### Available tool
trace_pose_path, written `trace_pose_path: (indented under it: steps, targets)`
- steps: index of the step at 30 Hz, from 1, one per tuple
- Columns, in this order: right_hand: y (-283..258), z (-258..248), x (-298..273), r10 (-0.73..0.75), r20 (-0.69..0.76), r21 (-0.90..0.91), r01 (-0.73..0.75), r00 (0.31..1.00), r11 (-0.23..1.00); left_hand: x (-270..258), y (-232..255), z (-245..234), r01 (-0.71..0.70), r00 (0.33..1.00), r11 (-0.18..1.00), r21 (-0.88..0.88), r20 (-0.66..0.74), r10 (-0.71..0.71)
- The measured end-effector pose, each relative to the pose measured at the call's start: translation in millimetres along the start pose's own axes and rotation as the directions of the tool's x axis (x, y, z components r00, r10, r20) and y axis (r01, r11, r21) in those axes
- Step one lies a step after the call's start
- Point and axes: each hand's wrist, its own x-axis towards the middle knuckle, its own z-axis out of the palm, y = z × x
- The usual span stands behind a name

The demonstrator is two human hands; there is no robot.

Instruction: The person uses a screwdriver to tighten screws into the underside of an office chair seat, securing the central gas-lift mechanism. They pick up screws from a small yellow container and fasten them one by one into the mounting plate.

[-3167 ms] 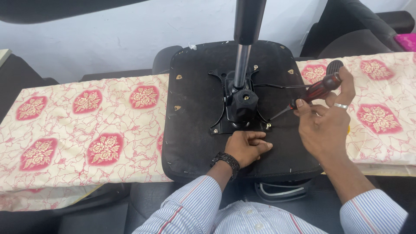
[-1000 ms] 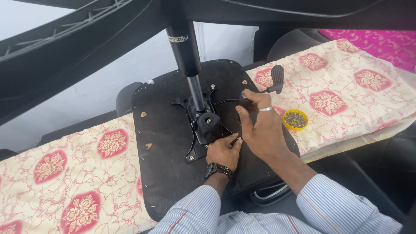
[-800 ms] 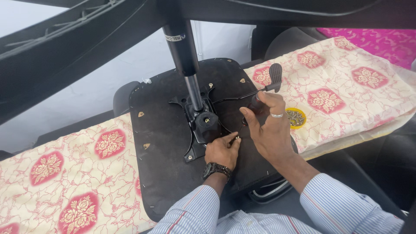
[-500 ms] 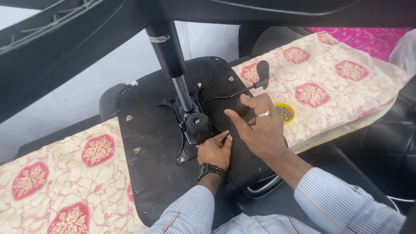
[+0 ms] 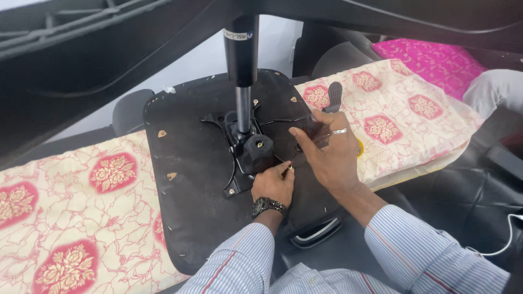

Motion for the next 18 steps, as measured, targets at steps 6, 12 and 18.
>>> trace_pose_path:
  steps: [6,12,18]
  targets:
    - [5,-1,3,-0.14,0.001,0.13,0.139,0.99,0.982,-1,0,0,-0.032,0.999,0.999,0.005,-0.012,0.033]
    - [7,-1,10,-0.253,0.056,0.104,0.246,0.966,0.964,-2,-2,4,-0.095,0.993,0.995,-0.001,-0.067,0.095]
    - [7,1,8,-0.216,0.015,0.193,0.209,0.976,0.959,0,-3,6,-0.08,0.995,0.997,0.009,-0.053,0.081]
